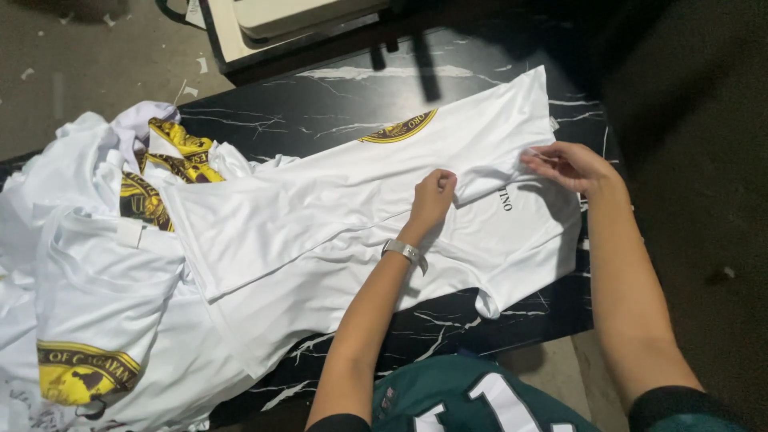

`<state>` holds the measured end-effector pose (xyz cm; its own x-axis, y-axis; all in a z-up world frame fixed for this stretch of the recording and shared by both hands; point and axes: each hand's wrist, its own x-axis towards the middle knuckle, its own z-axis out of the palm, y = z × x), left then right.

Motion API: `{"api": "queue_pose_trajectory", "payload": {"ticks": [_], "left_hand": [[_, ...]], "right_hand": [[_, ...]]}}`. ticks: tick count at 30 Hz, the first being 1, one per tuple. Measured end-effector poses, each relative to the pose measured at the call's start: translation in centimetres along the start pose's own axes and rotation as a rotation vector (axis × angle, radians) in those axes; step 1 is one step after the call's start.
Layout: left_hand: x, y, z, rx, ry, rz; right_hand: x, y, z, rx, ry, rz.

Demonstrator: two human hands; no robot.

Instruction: The person folds white t-shirts with a gold emblem on a black marble-patterned table. They unfold each shirt, smooth the fabric, fold the sleeves and sides inward, and then fold the shirt into a compact rectangle before stacking it.

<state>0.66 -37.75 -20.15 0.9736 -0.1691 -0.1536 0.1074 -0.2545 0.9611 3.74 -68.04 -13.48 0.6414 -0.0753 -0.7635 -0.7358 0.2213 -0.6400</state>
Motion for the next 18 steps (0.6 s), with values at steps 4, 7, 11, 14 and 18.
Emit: {"api": "queue_pose_trajectory", "payload": {"ticks": [4, 7, 11, 14, 18], "left_hand": [[0.3, 0.4, 0.4, 0.005, 0.027, -0.058], [0.1, 0.8, 0.4, 0.021, 0.029, -0.052], [-0.6, 3.0, 0.0, 0.037, 0.007, -0.064], [-1.2, 5.3, -0.5, 0.207, 0.011, 0.04], [-1.2, 3.9, -0.1, 0.212, 0.023, 0.092]], "right_hand": [[0.9, 0.6, -0.1, -0.128, -0.021, -0.052], [1.8, 1.3, -0.3, -0.419, 0.063, -0.141], [4.8, 3.3, -2.2, -0.584, 0.139, -0.35], [4.0, 3.4, -2.0, -0.602, 0.132, -0.447], [2.9, 3.7, -1.9, -0.562, 0.118, -0.453]]}}
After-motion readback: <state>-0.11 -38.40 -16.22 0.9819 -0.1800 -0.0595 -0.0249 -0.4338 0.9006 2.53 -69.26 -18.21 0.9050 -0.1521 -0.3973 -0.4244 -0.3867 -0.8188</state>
